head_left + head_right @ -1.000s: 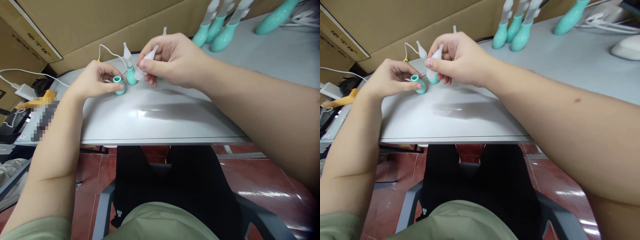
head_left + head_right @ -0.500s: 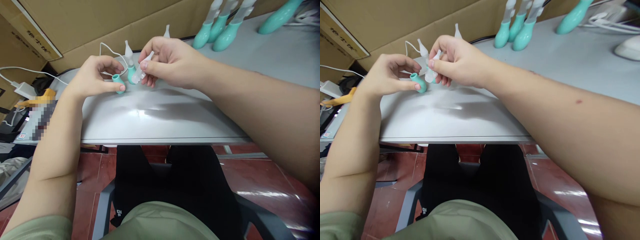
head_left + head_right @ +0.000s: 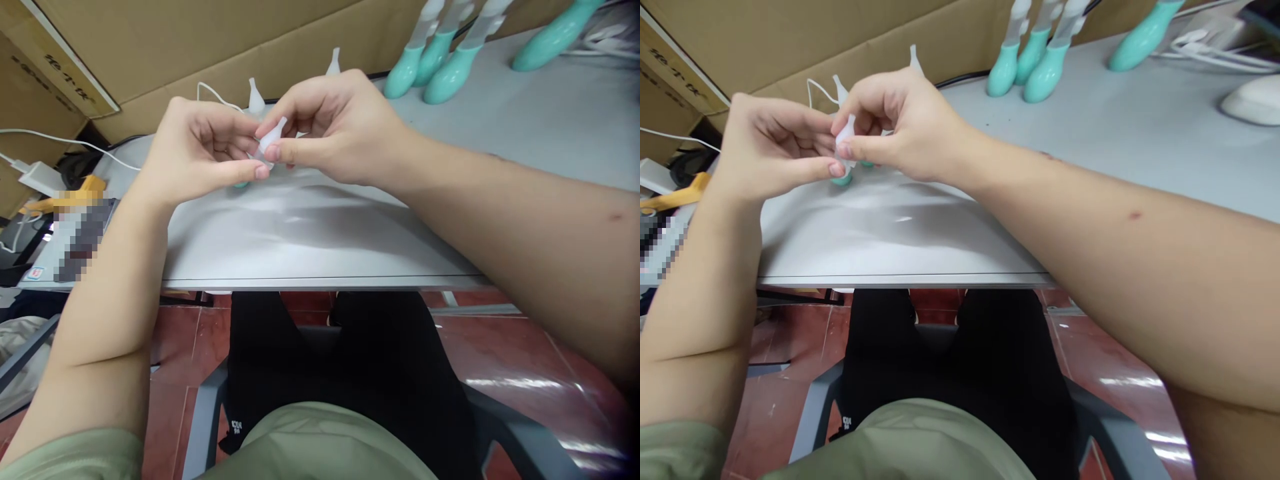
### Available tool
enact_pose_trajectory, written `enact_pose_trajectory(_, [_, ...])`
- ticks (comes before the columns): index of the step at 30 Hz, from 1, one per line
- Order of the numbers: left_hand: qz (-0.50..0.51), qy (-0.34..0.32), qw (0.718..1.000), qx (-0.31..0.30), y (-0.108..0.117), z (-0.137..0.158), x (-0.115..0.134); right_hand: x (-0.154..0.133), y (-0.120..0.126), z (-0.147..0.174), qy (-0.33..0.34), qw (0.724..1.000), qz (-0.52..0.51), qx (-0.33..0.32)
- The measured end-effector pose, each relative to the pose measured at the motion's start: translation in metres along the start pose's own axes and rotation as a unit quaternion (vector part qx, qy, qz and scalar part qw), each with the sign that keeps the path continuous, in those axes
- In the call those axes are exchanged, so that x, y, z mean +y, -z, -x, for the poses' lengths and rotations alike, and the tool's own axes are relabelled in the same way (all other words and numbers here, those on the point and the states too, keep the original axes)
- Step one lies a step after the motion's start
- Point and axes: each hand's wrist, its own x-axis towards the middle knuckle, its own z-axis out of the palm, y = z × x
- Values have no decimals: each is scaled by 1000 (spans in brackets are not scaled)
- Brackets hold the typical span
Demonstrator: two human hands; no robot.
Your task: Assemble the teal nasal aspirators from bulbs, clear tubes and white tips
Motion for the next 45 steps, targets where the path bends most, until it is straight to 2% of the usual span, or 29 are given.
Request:
enact_pose_trajectory(5, [-18, 48, 997, -55, 10, -3, 0, 1, -4, -3, -24, 999, 27, 6])
enact_pose_trajectory(9, [-25, 65, 995, -70, 14, -3, -4, -2, -5, -7, -37, 998, 46, -10])
enact_pose_trajectory(12, [-43, 79, 993, -75, 17, 0, 1, -9, -6, -5, -39, 997, 66, 8])
enact_pose_trajectory(14, [-52, 84, 992, -80, 20, 1, 2, -11, -7, -3, -32, 996, 80, 22])
enact_pose_trajectory(19, [-44, 70, 992, -94, 27, 3, -8, -2, -9, -6, 7, 992, 122, 9])
enact_pose_trajectory(22, [-41, 75, 991, -100, 27, 3, -8, -1, -14, -5, 24, 989, 141, 38])
enact_pose_trajectory(26, [-34, 105, 990, -82, 29, 3, 2, -10, -19, -1, 37, 978, 161, 126])
enact_pose_trajectory(28, [-21, 101, 993, -65, 32, 2, 3, -13, -19, 1, 31, 977, 153, 145])
enact_pose_trajectory(30, [-9, 84, 995, -45, 36, 1, -2, -12, -20, 3, 24, 987, 115, 112])
enact_pose_trajectory(34, [-3, 48, 999, -13, 38, -2, -8, -5, -23, 5, 14, 998, 64, -11])
enact_pose_trajectory(37, [-2, 65, 998, -18, 34, -2, 2, -3, -26, 6, -11, 989, 111, -94])
enact_pose_trajectory(40, [7, 75, 997, -18, 29, -2, 14, -1, -28, 6, -33, 967, 193, -162])
enact_pose_trajectory(45, [24, 89, 996, -16, 28, -2, 15, 4, -29, 6, -48, 952, 226, -200])
